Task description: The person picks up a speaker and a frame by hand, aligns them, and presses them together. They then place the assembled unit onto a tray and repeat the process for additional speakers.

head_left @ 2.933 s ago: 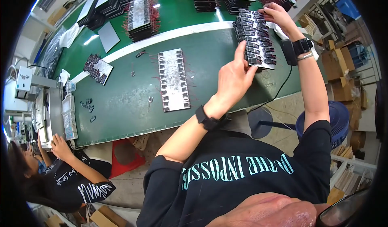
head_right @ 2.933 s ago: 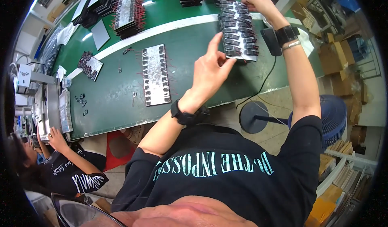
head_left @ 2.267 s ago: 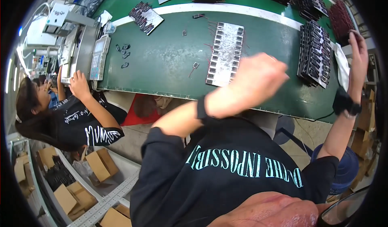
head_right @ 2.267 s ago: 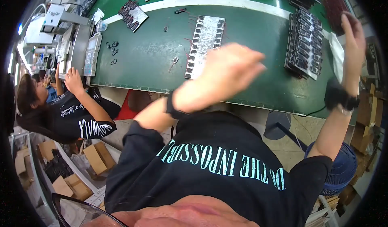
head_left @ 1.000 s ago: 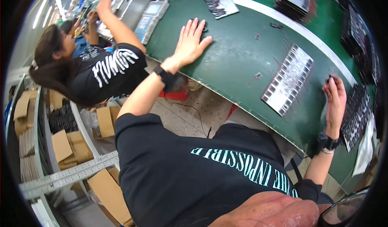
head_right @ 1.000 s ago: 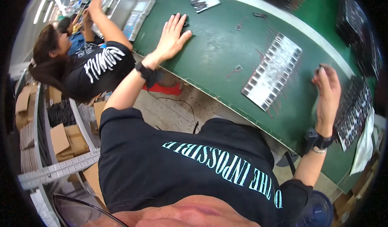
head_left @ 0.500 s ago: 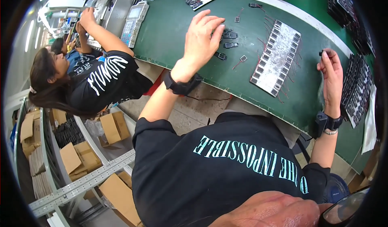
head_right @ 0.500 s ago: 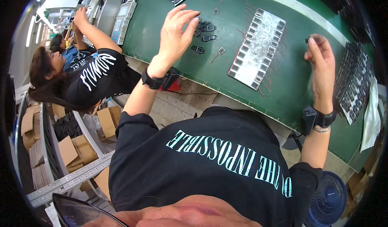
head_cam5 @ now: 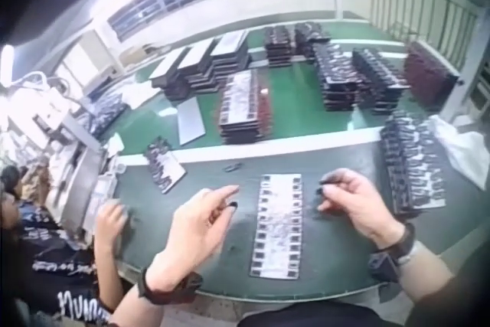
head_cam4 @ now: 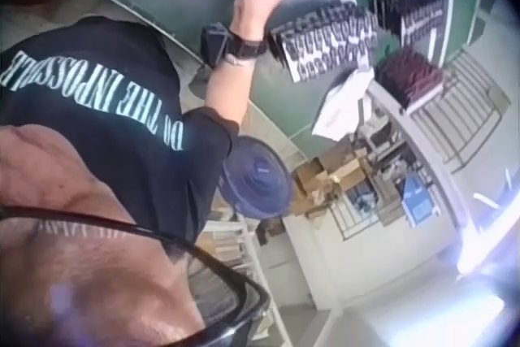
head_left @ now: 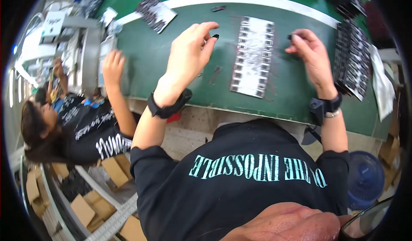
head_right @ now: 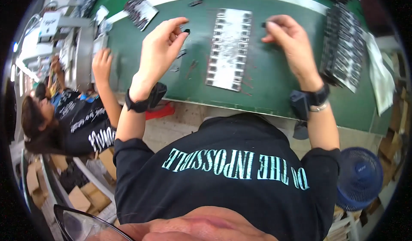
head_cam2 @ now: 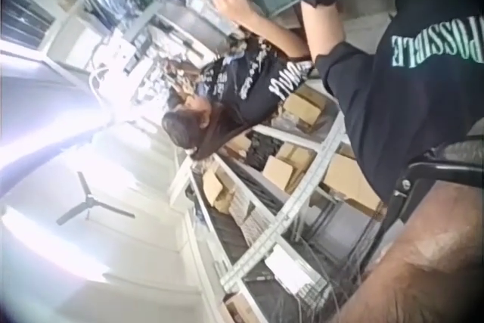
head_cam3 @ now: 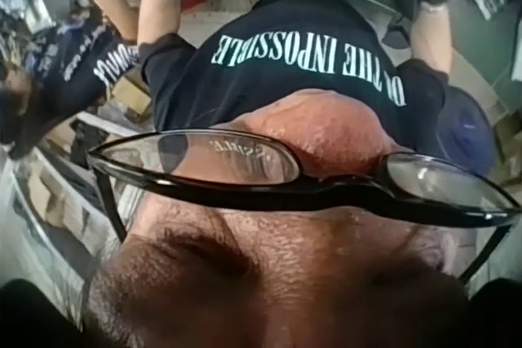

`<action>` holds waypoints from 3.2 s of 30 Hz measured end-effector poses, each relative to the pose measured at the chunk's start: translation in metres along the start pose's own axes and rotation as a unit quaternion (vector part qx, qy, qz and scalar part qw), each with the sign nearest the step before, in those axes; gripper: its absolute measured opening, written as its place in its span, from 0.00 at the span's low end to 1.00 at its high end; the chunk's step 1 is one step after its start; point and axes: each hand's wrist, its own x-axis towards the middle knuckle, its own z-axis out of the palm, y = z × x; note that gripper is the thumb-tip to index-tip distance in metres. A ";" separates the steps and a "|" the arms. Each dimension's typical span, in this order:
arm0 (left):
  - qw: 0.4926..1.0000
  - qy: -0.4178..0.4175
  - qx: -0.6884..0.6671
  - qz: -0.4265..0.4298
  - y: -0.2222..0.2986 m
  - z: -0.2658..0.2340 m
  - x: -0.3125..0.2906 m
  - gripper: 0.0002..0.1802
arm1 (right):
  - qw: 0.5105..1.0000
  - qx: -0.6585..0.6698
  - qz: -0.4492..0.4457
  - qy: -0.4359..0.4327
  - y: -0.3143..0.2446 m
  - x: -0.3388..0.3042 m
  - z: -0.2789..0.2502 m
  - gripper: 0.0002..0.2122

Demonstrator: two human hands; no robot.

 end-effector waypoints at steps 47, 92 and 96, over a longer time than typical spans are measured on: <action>0.896 -0.035 -0.438 -0.068 0.057 0.069 0.045 0.09 | 0.993 -0.015 -0.117 -0.017 -0.032 0.012 0.025 0.09; 0.970 -0.013 -0.241 0.032 0.045 0.060 0.043 0.05 | 0.991 0.092 0.017 -0.097 -0.032 0.010 0.031 0.11; 0.937 -0.004 -0.340 0.074 0.049 0.059 0.044 0.03 | 0.989 0.093 0.021 -0.112 -0.032 0.011 0.025 0.12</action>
